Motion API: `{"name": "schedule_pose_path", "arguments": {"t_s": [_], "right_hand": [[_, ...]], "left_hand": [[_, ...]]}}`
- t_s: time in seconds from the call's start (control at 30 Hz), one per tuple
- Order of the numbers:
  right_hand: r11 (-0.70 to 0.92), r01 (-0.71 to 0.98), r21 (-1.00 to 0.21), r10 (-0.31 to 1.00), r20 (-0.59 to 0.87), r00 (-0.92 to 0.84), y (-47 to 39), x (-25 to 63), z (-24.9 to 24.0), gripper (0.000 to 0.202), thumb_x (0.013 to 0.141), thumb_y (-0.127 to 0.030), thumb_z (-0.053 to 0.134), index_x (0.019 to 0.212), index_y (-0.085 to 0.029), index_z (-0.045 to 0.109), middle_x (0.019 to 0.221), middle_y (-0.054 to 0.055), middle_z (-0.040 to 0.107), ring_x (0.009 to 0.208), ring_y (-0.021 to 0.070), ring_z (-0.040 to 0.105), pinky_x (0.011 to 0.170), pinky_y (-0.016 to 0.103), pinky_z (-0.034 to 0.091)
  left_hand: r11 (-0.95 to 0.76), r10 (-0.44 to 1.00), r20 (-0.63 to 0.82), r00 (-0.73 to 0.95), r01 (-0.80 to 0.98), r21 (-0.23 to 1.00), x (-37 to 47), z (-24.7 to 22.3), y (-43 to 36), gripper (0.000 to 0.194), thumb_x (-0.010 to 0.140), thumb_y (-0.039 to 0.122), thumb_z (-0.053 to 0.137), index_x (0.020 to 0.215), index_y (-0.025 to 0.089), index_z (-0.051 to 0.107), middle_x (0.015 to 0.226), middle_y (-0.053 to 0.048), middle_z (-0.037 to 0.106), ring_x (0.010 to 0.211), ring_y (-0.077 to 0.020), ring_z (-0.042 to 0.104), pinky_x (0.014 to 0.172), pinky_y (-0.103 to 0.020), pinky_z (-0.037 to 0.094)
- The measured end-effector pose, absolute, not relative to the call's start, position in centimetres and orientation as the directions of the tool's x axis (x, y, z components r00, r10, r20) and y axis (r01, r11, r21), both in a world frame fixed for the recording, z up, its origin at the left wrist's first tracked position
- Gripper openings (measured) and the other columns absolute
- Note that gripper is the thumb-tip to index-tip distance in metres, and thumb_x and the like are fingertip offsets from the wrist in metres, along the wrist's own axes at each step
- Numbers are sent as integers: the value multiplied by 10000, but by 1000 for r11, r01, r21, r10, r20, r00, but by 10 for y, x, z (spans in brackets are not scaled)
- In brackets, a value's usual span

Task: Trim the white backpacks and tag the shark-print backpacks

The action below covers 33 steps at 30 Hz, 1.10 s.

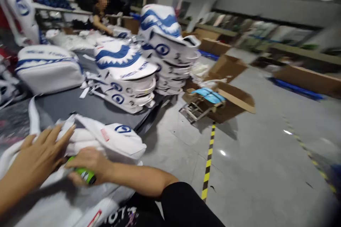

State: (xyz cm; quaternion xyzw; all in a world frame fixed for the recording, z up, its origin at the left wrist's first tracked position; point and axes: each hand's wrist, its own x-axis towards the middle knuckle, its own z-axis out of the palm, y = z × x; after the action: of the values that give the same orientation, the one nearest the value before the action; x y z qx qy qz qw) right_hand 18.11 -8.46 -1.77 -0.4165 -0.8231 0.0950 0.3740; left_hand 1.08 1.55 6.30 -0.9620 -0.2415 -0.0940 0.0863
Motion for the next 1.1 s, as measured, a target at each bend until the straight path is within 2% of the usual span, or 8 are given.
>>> {"name": "schedule_pose_path", "arguments": {"t_s": [0.13, 0.23, 0.43, 0.57, 0.67, 0.83, 0.93, 1.1], "right_hand": [[680, 519, -517, 682, 707, -189, -97, 191, -10, 183, 935, -263, 555, 1088, -203, 635, 979, 80, 761, 934, 201, 708, 936, 402, 562], [680, 471, -561, 688, 710, -148, -92, 199, -10, 251, 928, -221, 578, 1176, -220, 617, 1040, 79, 750, 998, 224, 703, 986, 457, 554], [567, 468, -678, 806, 573, -147, -88, 209, -1, 403, 987, -371, 515, 1361, -219, 506, 1066, 96, 752, 1039, 252, 716, 911, 439, 582], [428, 623, -654, 848, 530, -27, -76, 215, 8, 253, 955, -414, 551, 1116, -230, 619, 946, 71, 743, 854, 241, 720, 762, 400, 561], [479, 597, -643, 855, 497, -150, -63, 216, 20, 119, 940, -319, 606, 1001, -231, 658, 920, 41, 755, 846, 211, 705, 809, 391, 513], [500, 609, -616, 859, 264, -439, -45, 218, 41, 164, 921, -335, 646, 1030, -233, 715, 977, 24, 784, 918, 226, 715, 867, 421, 422], [495, 667, -558, 858, 193, -475, -43, 221, 47, 180, 915, -290, 611, 1038, -236, 730, 966, 31, 783, 912, 232, 704, 850, 417, 405], [495, 657, -569, 861, 218, -460, -45, 219, 46, 222, 925, -279, 577, 1090, -242, 719, 978, 31, 778, 913, 217, 704, 875, 415, 415]], "left_hand": [[-709, 665, 62, 745, 655, -263, 32, 95, -9, 728, 936, 317, 546, 1603, 216, 272, 1630, -196, 323, 1468, -423, 347, 1141, -585, 318], [-572, 803, 6, 596, 773, -274, 38, 97, -4, 911, 868, 381, 720, 1615, 217, 226, 1677, -223, 186, 1508, -434, 262, 1148, -610, 289], [-574, 812, -29, 582, 789, -221, 32, 98, 0, 959, 851, 347, 748, 1614, 164, 197, 1690, -209, 142, 1454, -407, 326, 1094, -576, 357], [-590, 804, -2, 595, 797, -131, 30, 93, 5, 870, 884, 320, 692, 1602, 157, 229, 1700, -179, 123, 1485, -399, 263, 1132, -593, 309], [-587, 808, -1, 589, 806, -75, 32, 87, 11, 782, 927, 318, 615, 1599, 171, 244, 1708, -142, 117, 1504, -385, 224, 1158, -600, 278], [-569, 822, -26, 569, 820, -56, 35, 82, 18, 720, 950, 328, 561, 1590, 170, 271, 1709, -137, 115, 1524, -389, 200, 1163, -611, 265], [-578, 815, -34, 578, 810, -98, 36, 82, 19, 712, 947, 291, 547, 1589, 166, 263, 1706, -156, 112, 1534, -361, 202, 1157, -590, 287], [-582, 813, 0, 582, 812, 41, 37, 80, 20, 727, 956, 480, 499, 1589, 206, 269, 1692, -133, 170, 1537, -384, 205, 1191, -622, 197]]}}
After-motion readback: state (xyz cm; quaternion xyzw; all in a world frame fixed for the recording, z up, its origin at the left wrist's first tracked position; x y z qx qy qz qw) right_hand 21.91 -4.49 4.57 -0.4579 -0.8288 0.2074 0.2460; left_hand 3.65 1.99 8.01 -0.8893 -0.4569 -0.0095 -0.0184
